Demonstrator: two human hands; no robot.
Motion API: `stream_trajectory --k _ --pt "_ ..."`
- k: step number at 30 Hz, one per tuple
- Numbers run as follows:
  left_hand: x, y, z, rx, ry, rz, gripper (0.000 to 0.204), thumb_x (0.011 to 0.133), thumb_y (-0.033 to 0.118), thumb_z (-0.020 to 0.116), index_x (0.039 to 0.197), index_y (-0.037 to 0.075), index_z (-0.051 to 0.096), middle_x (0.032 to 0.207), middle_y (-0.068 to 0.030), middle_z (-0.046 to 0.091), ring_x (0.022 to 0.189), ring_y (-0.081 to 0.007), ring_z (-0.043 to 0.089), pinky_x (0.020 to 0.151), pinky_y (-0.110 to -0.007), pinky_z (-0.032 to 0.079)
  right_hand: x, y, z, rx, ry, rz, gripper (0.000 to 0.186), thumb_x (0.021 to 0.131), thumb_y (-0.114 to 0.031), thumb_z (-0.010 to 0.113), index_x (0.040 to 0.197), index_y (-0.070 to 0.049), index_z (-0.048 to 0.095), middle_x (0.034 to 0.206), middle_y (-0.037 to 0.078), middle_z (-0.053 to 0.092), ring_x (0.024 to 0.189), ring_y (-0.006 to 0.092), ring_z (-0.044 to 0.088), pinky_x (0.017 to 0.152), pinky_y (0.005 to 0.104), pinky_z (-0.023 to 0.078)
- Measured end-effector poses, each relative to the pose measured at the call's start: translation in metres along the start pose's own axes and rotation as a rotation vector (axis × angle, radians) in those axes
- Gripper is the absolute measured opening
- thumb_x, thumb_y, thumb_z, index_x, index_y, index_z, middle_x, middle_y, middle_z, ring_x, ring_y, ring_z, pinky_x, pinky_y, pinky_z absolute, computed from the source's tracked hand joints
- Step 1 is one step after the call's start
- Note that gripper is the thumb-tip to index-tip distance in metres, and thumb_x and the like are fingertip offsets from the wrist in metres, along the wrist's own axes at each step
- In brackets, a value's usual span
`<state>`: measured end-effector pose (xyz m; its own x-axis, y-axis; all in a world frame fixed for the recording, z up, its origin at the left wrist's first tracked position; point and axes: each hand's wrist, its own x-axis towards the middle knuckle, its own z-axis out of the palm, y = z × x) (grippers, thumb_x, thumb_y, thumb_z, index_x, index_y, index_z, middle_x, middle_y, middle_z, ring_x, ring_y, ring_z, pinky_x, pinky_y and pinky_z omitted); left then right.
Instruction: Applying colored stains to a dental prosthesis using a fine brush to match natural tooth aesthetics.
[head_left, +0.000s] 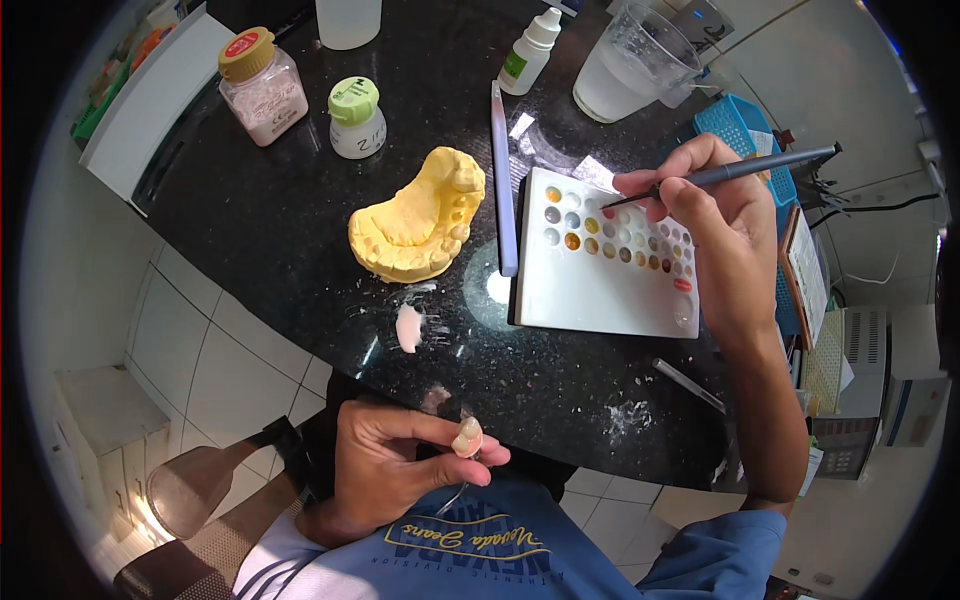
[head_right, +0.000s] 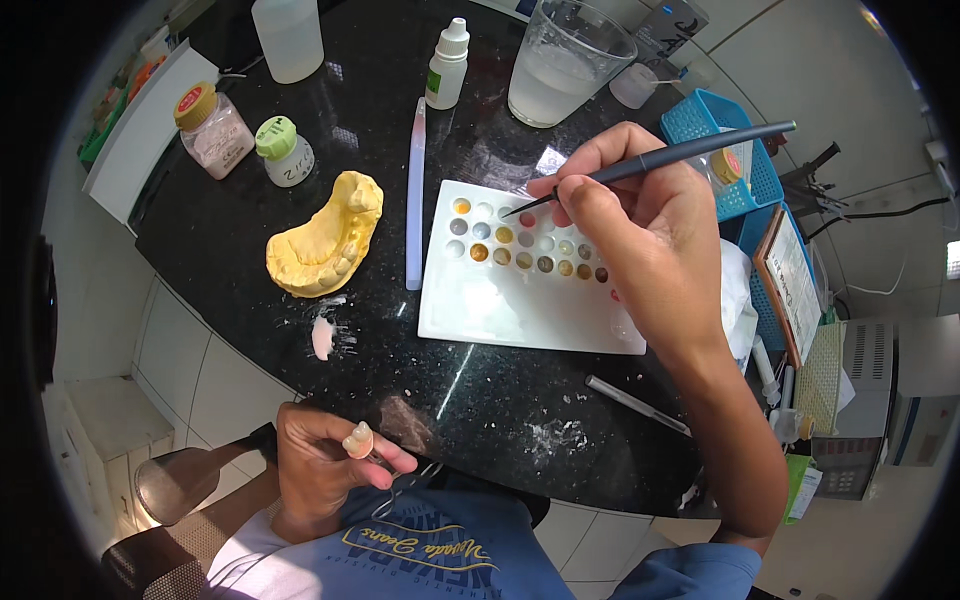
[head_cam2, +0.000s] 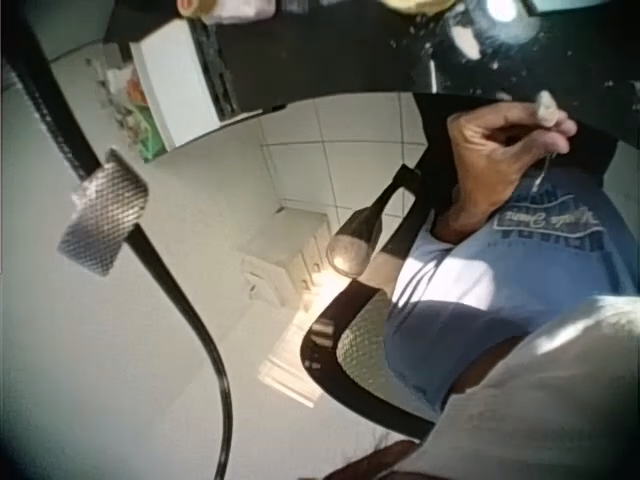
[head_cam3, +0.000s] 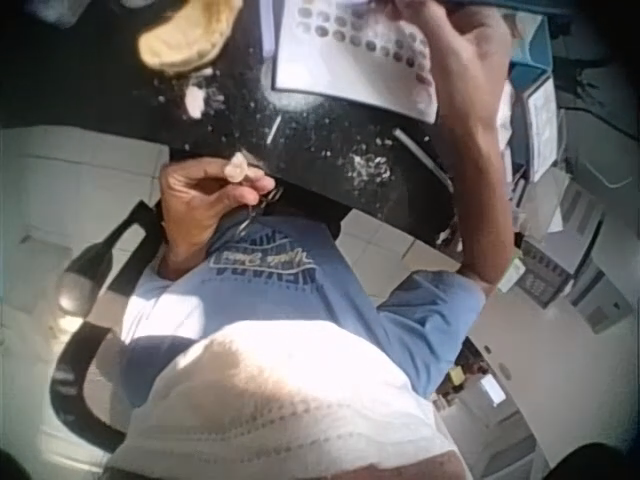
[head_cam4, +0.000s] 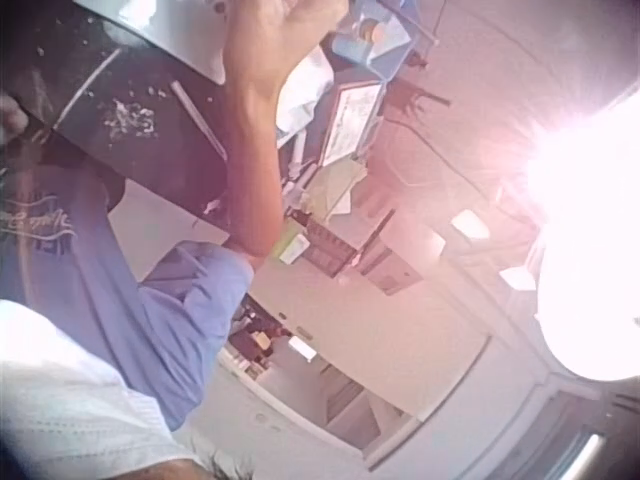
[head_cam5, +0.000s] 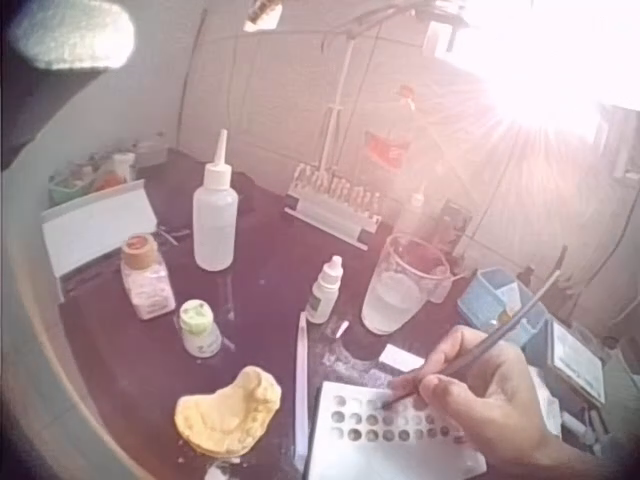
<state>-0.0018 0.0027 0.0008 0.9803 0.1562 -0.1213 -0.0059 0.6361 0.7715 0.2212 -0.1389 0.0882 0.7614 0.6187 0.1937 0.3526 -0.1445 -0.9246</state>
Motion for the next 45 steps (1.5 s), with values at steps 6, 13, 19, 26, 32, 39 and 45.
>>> stream_trajectory --k 6,13,19,26,32,39,45 --pt "0.004 0.011 0.01 0.029 0.172 -0.167 0.019 0.064 0.002 0.078 0.066 -0.004 0.061 0.067 -0.0227 0.064 0.064 -0.0262 0.067 0.055 -0.03 0.056 0.008 -0.002 0.014 -0.052 -0.16 0.05 0.008 0.081 -0.01 0.051 0.08 -0.002 0.052 0.076 0.012 0.062 0.098 0.0217 0.061 0.084 0.0288 0.045" --pt "0.007 0.012 0.011 0.077 0.094 -0.104 0.021 0.063 0.005 0.08 0.064 -0.003 0.061 0.07 -0.0183 0.066 0.065 -0.0178 0.067 0.064 -0.028 0.055 0.008 0.001 0.018 -0.103 -0.187 -0.028 0.007 0.077 -0.005 0.05 0.076 0.001 0.054 0.064 0.002 0.052 0.081 0.0136 0.061 0.096 0.039 0.04" --pt "0.006 0.013 0.01 0.06 0.116 -0.154 0.023 0.064 0.008 0.08 0.062 -0.002 0.06 0.069 -0.018 0.066 0.064 -0.0168 0.067 0.063 -0.027 0.054 0.008 0.006 0.019 -0.144 -0.192 -0.069 0.007 0.077 -0.005 0.05 0.076 0.001 0.054 0.061 0.001 0.049 0.063 0.0087 0.055 0.099 0.0413 0.038" --pt "0.001 0.007 0.01 0.054 0.113 -0.101 0.025 0.065 0.01 0.08 0.071 -0.003 0.06 0.068 -0.0217 0.065 0.061 -0.021 0.067 0.055 -0.026 0.055 0.004 0.001 0.019 -0.141 -0.211 -0.06 0.007 0.078 -0.006 0.052 0.076 0.001 0.054 0.062 0.002 0.05 0.073 0.012 0.06 0.097 0.0397 0.04" --pt "-0.004 -0.009 0.002 -0.141 -0.01 0.013 0.016 0.071 -0.005 0.07 0.086 -0.006 0.062 0.084 -0.0226 0.065 0.081 -0.0254 0.066 0.072 -0.034 0.056 -0.016 -0.021 0.012 -0.169 -0.069 -0.041 0.011 0.087 -0.007 0.052 0.09 0.004 0.054 0.078 0.007 0.055 0.102 0.0263 0.059 0.082 0.0308 0.047" --pt "-0.004 -0.018 0.0 -0.229 0.005 0.011 0.02 0.074 -0.005 0.068 0.092 -0.002 0.062 0.088 -0.0202 0.064 0.083 -0.0244 0.066 0.074 -0.032 0.056 -0.078 -0.027 0.027 -0.185 -0.216 -0.399 0.018 0.084 -0.012 0.055 0.094 0.003 0.053 0.076 0.014 0.058 0.067 0.021 0.061 0.062 0.0282 0.051" --pt "-0.004 -0.018 0.008 -0.131 0.183 -0.007 0.025 0.067 0.012 0.077 0.076 0.0 0.057 0.072 -0.0202 0.065 0.064 -0.0275 0.067 0.059 -0.035 0.057 -0.107 -0.022 0.056 -0.036 -0.198 -0.443 0.022 0.066 0.0 0.073 0.081 0.001 0.056 0.068 0.013 0.061 0.059 0.0224 0.064 0.05 0.0284 0.055"
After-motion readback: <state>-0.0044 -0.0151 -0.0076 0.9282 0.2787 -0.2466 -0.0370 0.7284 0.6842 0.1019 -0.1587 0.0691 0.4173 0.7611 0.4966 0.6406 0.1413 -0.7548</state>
